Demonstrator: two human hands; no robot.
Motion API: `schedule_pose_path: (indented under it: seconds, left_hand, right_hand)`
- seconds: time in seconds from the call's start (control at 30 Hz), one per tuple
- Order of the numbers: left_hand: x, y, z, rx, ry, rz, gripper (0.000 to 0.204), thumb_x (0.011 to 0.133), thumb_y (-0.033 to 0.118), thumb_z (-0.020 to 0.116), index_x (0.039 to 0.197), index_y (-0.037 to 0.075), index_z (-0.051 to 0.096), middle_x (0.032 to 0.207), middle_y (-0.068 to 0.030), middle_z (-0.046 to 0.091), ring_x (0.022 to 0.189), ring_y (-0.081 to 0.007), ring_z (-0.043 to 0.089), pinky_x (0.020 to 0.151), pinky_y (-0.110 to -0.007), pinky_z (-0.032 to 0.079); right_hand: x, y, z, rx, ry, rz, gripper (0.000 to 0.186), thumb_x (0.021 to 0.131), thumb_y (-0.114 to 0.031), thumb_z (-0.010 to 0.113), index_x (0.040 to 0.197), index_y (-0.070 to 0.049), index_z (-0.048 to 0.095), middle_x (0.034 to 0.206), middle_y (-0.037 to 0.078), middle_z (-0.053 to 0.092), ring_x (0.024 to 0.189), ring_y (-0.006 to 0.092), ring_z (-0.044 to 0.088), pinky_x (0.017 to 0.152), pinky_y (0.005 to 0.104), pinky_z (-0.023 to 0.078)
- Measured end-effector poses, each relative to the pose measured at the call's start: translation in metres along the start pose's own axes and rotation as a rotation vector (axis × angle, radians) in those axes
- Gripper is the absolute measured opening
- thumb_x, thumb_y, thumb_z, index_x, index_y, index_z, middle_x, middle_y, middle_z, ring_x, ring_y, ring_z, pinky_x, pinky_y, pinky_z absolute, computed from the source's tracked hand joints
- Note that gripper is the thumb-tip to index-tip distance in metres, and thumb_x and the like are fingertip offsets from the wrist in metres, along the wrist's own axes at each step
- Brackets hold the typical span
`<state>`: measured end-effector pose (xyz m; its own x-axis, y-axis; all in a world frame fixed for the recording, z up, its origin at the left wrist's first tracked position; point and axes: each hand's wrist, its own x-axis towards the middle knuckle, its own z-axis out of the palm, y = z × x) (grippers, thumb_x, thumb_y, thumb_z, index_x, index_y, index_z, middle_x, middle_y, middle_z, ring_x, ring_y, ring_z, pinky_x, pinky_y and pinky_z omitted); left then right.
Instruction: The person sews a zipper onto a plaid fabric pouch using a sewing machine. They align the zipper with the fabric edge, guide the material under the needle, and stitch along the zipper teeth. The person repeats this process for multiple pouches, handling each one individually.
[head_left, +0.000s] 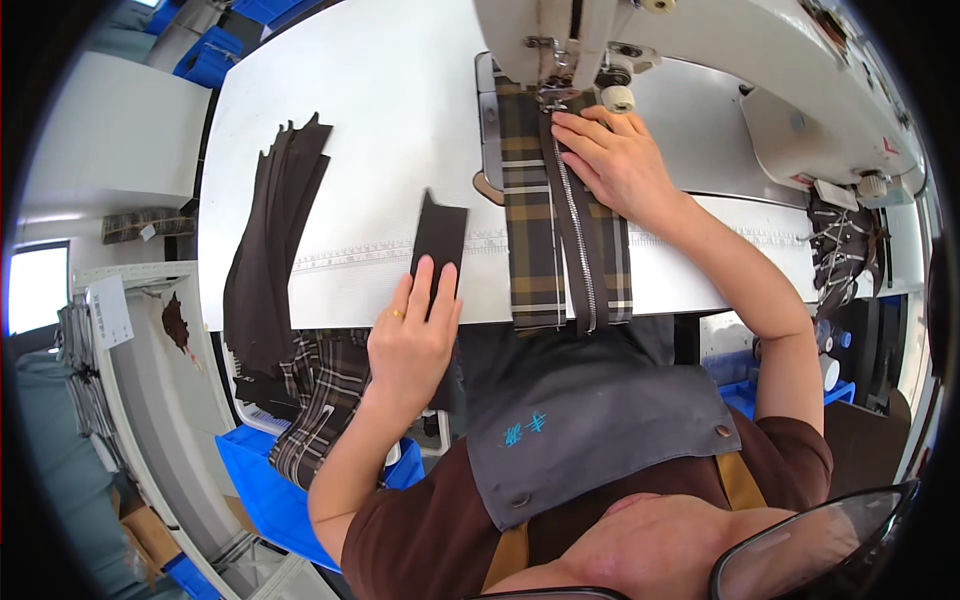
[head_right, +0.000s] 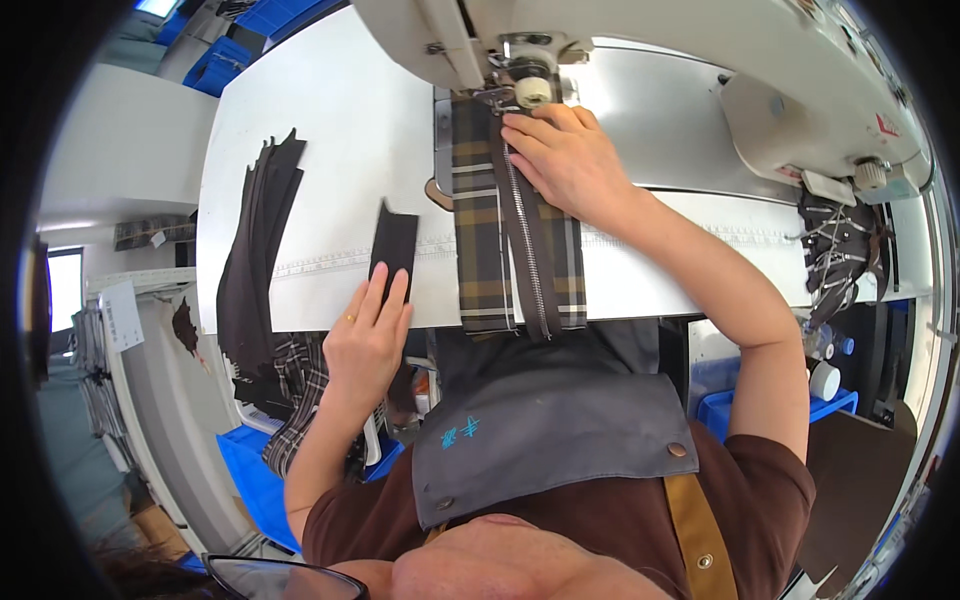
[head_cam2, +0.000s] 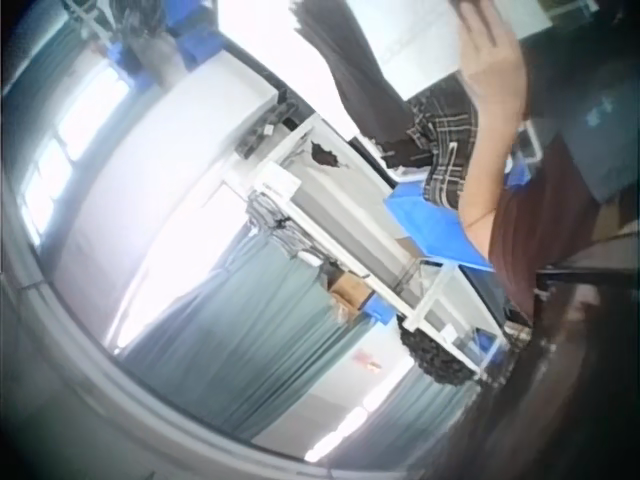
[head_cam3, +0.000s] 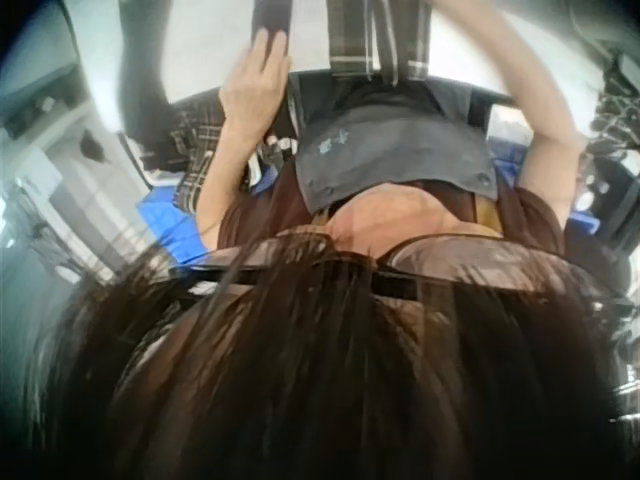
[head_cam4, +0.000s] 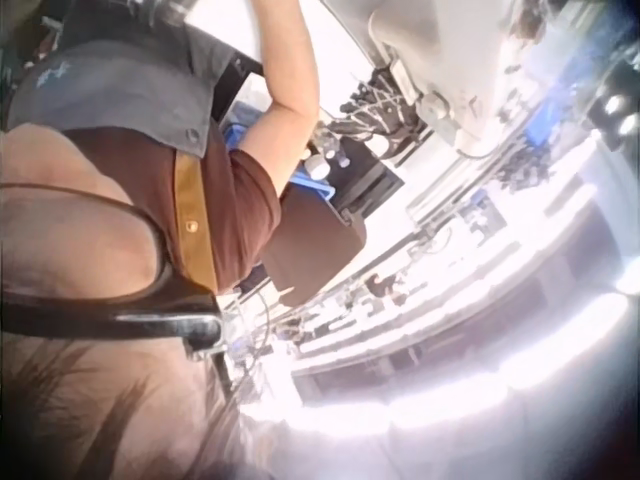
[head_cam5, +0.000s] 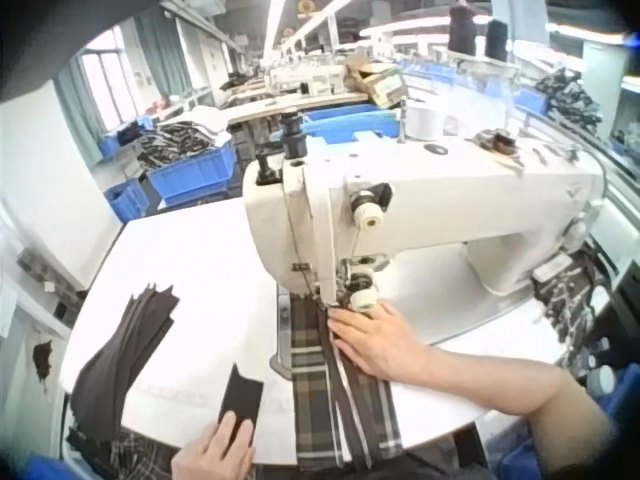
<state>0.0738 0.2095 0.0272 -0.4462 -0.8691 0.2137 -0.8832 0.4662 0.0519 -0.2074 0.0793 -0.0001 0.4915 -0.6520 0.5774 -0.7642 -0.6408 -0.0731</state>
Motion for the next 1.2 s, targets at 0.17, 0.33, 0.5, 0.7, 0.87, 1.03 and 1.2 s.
schedule_pose_path:
  seconds: [0.17,0.33,0.5,0.7,0.87,1.03,1.2]
  left_hand:
    - [0.011,-0.02,-0.042,0.131,-0.562,0.213,0.095,0.059,0.01,0.076,0.142,0.013,0.029,0.15,-0.0135,0.021,0.134,-0.0321,0.027,0.102,-0.053,0.031]
    - [0.024,-0.045,-0.012,-0.185,-0.331,0.279,0.078,0.067,0.019,0.073,0.136,0.012,0.037,0.146,-0.0114,0.031,0.134,-0.0291,0.032,0.103,-0.056,0.028]
    - [0.052,-0.038,0.016,-0.215,0.03,0.259,0.044,0.076,0.013,0.06,0.12,0.006,0.056,0.126,-0.0091,0.057,0.117,-0.0224,0.054,0.099,-0.048,0.034]
    - [0.135,0.0,0.02,-0.255,0.189,0.4,0.039,0.079,0.008,0.053,0.117,0.006,0.06,0.121,-0.0071,0.059,0.111,-0.0212,0.057,0.101,-0.049,0.031]
    - [0.161,-0.007,0.045,-0.171,0.102,0.442,0.041,0.077,0.013,0.056,0.119,0.011,0.058,0.123,-0.004,0.057,0.111,-0.022,0.054,0.101,-0.054,0.029]
    - [0.17,-0.008,0.044,-0.235,0.061,0.449,0.043,0.074,0.015,0.062,0.117,0.011,0.06,0.123,-0.0046,0.057,0.109,-0.0237,0.055,0.103,-0.053,0.026]
    - [0.172,-0.007,0.054,-0.259,0.141,0.42,0.038,0.073,0.005,0.059,0.111,0.012,0.06,0.116,-0.0028,0.059,0.104,-0.018,0.056,0.101,-0.054,0.03]
  right_hand:
    - [-0.003,0.005,0.001,0.033,-0.004,0.027,0.024,0.08,-0.02,0.065,0.099,-0.005,0.065,0.108,0.001,0.064,0.101,0.0208,0.054,0.087,0.0349,0.042]
    - [-0.001,0.005,0.001,0.059,-0.012,0.034,0.023,0.079,-0.021,0.066,0.098,-0.007,0.066,0.108,0.0,0.064,0.1,0.0202,0.055,0.087,0.0349,0.042]
    - [-0.003,0.005,-0.001,0.04,-0.021,0.05,0.024,0.079,-0.021,0.067,0.098,-0.008,0.066,0.109,-0.001,0.064,0.098,0.0202,0.055,0.086,0.0349,0.042]
    - [0.001,0.002,-0.003,0.079,-0.033,0.062,0.023,0.078,-0.022,0.066,0.098,-0.009,0.065,0.106,-0.001,0.063,0.097,0.021,0.055,0.086,0.0343,0.043]
    - [0.0,0.004,-0.001,0.071,-0.034,0.054,0.024,0.077,-0.022,0.067,0.097,-0.008,0.064,0.097,0.002,0.062,0.097,0.0219,0.055,0.084,0.0341,0.044]
    - [0.0,0.004,-0.002,0.089,-0.048,0.073,0.024,0.077,-0.021,0.067,0.096,-0.008,0.064,0.092,0.003,0.061,0.094,0.0219,0.055,0.082,0.0341,0.044]
    - [0.001,0.004,-0.002,0.09,-0.049,0.057,0.024,0.075,-0.02,0.068,0.095,-0.007,0.063,0.089,0.004,0.061,0.092,0.0213,0.056,0.079,0.0332,0.044]
